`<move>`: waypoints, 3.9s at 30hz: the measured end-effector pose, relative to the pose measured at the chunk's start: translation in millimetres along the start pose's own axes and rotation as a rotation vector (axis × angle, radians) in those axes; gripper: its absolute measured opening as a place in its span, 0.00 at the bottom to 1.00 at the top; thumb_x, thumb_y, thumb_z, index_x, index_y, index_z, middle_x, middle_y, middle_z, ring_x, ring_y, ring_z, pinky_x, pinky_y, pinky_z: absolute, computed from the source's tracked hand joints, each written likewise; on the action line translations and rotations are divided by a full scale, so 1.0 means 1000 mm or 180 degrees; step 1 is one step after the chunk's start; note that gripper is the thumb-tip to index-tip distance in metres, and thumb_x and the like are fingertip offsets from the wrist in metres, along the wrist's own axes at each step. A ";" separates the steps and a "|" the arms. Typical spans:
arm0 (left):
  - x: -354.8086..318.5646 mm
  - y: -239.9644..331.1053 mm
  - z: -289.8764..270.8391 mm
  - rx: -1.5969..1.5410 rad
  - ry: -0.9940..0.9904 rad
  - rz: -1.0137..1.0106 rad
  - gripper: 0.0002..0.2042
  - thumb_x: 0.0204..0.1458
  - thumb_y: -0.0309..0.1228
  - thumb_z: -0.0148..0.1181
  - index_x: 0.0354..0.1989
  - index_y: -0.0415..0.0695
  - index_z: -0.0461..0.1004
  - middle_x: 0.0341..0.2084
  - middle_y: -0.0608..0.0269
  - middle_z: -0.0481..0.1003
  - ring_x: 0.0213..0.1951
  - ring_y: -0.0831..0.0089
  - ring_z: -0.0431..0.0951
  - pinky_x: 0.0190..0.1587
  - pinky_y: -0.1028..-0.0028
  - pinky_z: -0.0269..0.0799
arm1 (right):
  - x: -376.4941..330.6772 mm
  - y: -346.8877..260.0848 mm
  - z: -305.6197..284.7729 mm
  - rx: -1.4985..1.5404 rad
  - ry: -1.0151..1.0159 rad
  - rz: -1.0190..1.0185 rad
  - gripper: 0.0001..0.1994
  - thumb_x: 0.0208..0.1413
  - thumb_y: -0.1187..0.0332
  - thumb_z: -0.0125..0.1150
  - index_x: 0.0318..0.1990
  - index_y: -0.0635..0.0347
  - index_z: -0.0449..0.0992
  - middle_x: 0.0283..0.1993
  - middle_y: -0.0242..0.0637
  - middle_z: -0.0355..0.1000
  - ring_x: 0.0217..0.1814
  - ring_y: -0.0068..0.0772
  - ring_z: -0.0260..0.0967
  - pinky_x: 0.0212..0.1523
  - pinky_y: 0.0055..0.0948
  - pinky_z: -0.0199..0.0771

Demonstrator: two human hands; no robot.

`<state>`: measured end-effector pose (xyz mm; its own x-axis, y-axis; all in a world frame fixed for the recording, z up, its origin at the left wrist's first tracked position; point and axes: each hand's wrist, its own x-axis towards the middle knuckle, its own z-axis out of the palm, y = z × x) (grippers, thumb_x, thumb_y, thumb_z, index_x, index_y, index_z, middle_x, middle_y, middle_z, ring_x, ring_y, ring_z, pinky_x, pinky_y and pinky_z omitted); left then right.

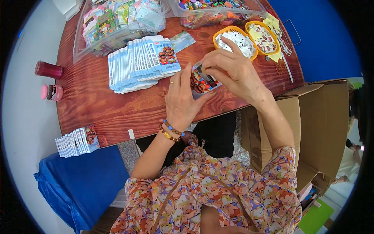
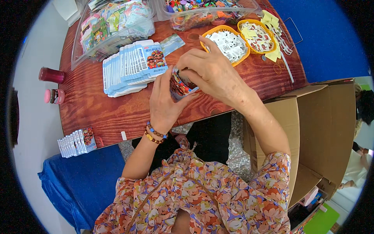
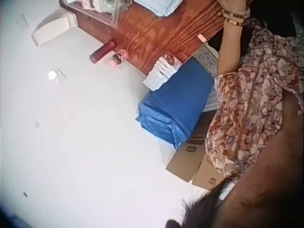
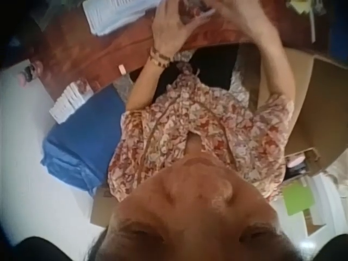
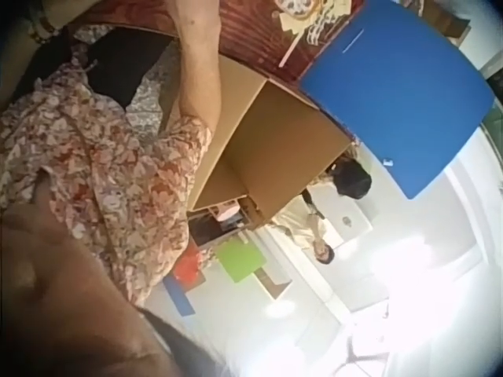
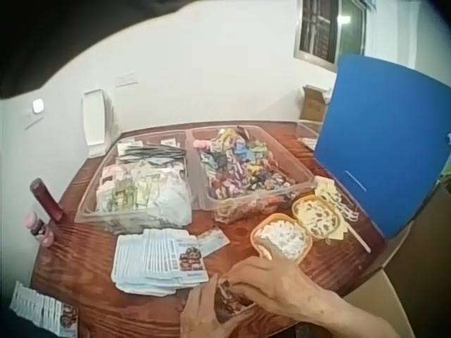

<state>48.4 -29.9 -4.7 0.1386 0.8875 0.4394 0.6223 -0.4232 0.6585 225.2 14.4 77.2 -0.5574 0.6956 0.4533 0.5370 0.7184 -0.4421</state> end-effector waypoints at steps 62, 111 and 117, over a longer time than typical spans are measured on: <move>-0.003 -0.014 0.005 0.0370 0.0029 -0.0011 0.45 0.36 0.38 0.79 0.66 0.43 0.62 0.51 0.52 0.69 0.53 0.51 0.72 0.48 0.57 0.75 | -0.001 -0.007 -0.022 -0.0190 -0.1919 0.1375 0.09 0.58 0.70 0.56 0.39 0.64 0.81 0.22 0.42 0.74 0.24 0.34 0.76 0.29 0.34 0.74; -0.010 -0.013 0.007 -0.0266 -0.0259 -0.0195 0.41 0.40 0.35 0.78 0.63 0.36 0.63 0.51 0.45 0.71 0.54 0.48 0.72 0.55 0.56 0.70 | 0.009 0.070 -0.048 0.0129 -0.0066 0.1617 0.12 0.62 0.63 0.56 0.33 0.62 0.78 0.23 0.35 0.72 0.23 0.26 0.72 0.25 0.30 0.72; -0.017 -0.015 0.008 -0.0445 -0.0271 -0.0203 0.41 0.41 0.34 0.78 0.64 0.36 0.63 0.52 0.46 0.71 0.54 0.51 0.73 0.56 0.58 0.70 | -0.018 0.164 0.002 -0.0663 -0.0163 0.2313 0.12 0.54 0.63 0.66 0.34 0.64 0.78 0.26 0.36 0.76 0.25 0.27 0.74 0.26 0.29 0.73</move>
<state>42.7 -37.2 -27.2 0.1706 0.9231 0.3447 0.5196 -0.3815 0.7645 322.0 119.4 -4.6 -0.0434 0.9970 0.0648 0.8862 0.0684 -0.4583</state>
